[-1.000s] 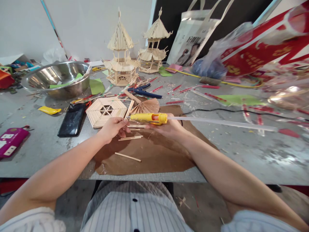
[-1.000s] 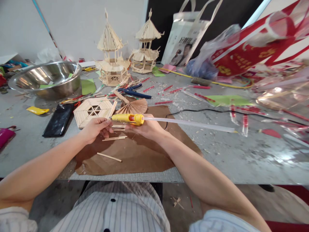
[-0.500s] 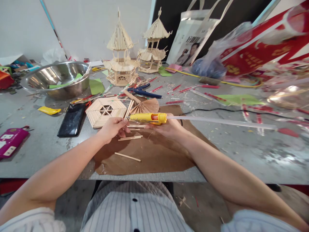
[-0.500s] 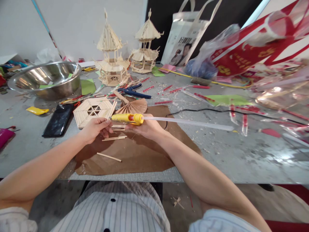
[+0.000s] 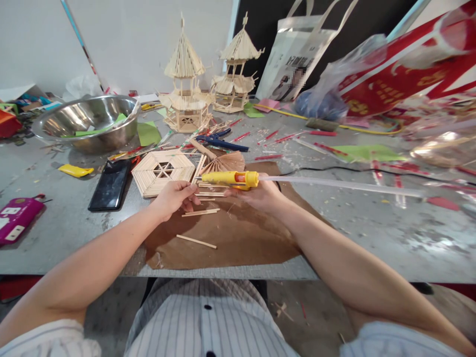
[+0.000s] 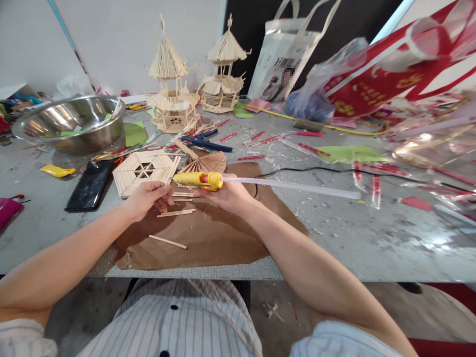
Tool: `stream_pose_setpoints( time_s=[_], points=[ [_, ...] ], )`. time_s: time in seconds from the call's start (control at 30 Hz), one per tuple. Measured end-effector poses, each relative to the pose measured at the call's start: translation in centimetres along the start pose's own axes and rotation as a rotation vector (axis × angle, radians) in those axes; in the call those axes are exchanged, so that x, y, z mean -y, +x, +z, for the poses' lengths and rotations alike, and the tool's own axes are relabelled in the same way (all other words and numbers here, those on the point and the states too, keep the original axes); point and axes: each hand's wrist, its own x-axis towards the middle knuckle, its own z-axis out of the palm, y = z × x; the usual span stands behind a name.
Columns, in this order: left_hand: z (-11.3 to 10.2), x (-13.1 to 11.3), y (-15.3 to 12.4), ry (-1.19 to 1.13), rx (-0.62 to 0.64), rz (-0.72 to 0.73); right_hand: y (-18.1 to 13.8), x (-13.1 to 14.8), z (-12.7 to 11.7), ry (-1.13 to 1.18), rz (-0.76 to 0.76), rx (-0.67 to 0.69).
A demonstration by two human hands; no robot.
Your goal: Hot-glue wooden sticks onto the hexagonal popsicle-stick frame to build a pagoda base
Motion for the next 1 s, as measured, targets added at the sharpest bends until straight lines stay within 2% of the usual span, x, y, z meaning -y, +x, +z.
stream_pose_setpoints(
  time_s=[0.23, 0.47, 0.73, 1.0],
  points=[
    [0.0, 0.0, -0.1, -0.01, -0.001, -0.005, 0.3, -1.2, 0.0, 0.013, -0.1, -0.053],
    [0.0, -0.1, -0.1, -0.004, 0.007, -0.013, 0.5, -1.4, 0.2, 0.1, -0.118, -0.044],
    [-0.1, 0.1, 0.0, -0.008, 0.015, -0.005, 0.5, -1.3, 0.1, 0.113, -0.086, -0.059],
    [0.0, 0.0, -0.1, -0.006, 0.018, -0.008, 0.5, -0.7, 0.1, 0.231, -0.025, -0.077]
  ],
)
